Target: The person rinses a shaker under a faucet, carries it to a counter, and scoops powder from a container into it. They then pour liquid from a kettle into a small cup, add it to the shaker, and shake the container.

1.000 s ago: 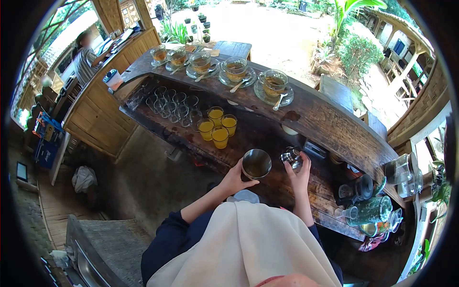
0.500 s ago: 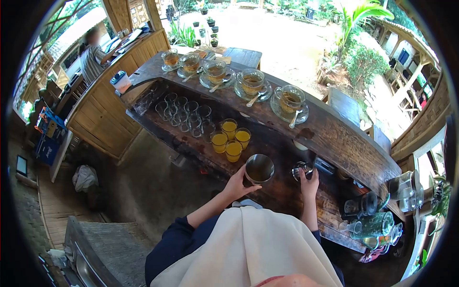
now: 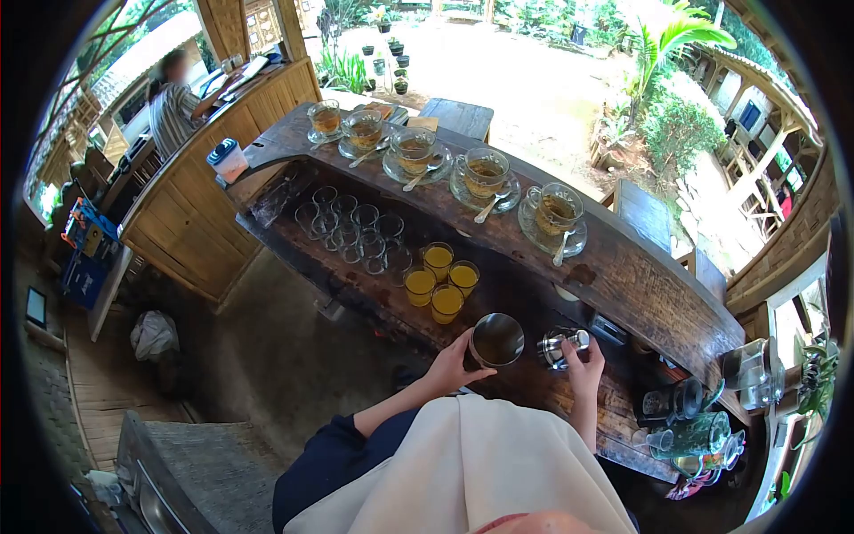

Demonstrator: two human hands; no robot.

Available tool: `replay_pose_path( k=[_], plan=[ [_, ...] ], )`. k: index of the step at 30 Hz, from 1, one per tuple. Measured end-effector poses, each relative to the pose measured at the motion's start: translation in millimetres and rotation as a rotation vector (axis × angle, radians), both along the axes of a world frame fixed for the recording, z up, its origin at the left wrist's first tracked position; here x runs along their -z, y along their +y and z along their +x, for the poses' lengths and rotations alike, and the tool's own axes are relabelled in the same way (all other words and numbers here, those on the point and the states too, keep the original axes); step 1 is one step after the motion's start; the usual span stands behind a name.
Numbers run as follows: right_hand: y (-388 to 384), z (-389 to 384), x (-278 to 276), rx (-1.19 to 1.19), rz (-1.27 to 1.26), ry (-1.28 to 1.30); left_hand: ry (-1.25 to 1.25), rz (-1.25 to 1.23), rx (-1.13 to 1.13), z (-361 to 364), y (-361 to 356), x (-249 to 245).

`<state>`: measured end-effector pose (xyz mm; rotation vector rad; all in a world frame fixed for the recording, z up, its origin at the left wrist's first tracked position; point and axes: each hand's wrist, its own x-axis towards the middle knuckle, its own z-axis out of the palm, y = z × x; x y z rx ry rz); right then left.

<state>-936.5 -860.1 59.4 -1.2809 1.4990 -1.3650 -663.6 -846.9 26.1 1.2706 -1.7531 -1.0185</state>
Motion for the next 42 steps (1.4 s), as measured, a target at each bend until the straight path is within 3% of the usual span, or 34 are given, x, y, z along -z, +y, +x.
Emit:
replay_pose_path(
  k=[13,20,25,33,42],
  plan=[
    [-3,58,-63,-0.249,-0.241,-0.200,0.010,0.042,0.013,0,-1,-4],
    [-12,82,-65,-0.382,-0.312,0.014,0.036,0.021,-0.008,-2,-1,-2],
    [-15,90,-68,-0.424,-0.299,0.009,0.007,0.036,-0.007,-1,-1,-4],
    [-19,96,-88,-0.531,-0.411,0.316,0.002,0.062,-0.014,-3,-2,2],
    [-22,101,-85,-0.571,-0.393,0.342,-0.005,0.044,-0.015,-4,-2,1]
  ],
)
